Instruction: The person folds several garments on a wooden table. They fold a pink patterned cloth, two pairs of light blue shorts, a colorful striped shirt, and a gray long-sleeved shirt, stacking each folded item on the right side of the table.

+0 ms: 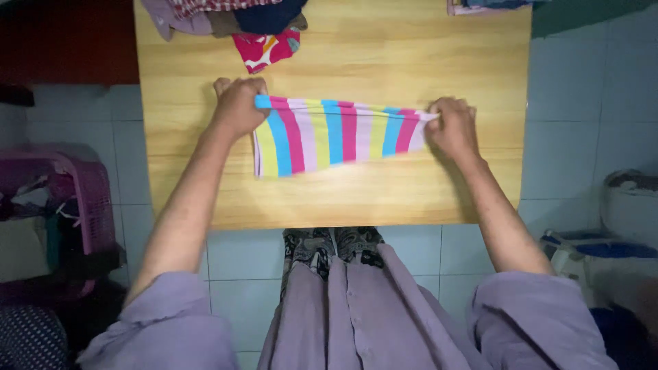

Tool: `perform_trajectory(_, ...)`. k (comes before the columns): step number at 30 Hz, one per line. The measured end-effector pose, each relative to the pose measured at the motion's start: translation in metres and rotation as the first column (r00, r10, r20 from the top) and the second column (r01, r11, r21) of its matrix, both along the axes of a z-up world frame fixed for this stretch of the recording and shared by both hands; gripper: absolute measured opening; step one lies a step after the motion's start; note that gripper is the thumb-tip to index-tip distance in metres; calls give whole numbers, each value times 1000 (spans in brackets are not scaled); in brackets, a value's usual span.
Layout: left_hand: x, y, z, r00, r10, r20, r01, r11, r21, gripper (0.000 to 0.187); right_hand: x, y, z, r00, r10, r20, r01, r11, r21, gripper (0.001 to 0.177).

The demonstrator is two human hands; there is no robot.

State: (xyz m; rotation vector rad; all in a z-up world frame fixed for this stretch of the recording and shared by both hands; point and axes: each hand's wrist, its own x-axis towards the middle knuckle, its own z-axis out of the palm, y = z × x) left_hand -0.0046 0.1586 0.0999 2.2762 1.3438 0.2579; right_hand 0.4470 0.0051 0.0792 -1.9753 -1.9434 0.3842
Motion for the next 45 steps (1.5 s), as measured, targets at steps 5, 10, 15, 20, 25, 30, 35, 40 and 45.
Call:
perform_trajectory(5,-9,-21,67,978,-87,190,45,976,212,23,1,-5,47,998,-19,61,2,967,256,29)
perform_trajectory(10,-12,-97,23,990,-123,71,90,928,362,26,-14,-41,33,966,-1,258,-57,974,219,29)
perform_trajectory(15,-17,-176,-45,975,-180,-129,195,974,111,34,-33,-88,-11,937,188,295,-208,977,39,26)
perform_trajectory(20,-16,-190,-22,984,-154,-89,145,984,-100,34,-37,-124,-17,943,18,333,-8,999,-33,25)
perform_trajectory(25,21,-181,-32,995,91,34,-91,996,-14,32,-70,-103,-39,987,-147,57,137,979,150,24)
perform_trajectory(30,95,-172,-77,970,232,66,-234,972,16,33,-168,-56,-68,962,-87,-258,117,988,103,13)
perform_trajectory(35,108,-163,-102,961,272,41,-275,957,87,43,-152,-28,-93,985,-82,-154,98,990,100,16)
perform_trajectory(40,76,-148,-113,943,313,-112,-282,932,228,51,-67,-52,-81,879,-472,-69,476,860,184,14)
perform_trajectory(45,57,-141,-106,926,344,-158,-315,932,182,53,-66,-53,-59,864,-503,-2,493,845,207,13)
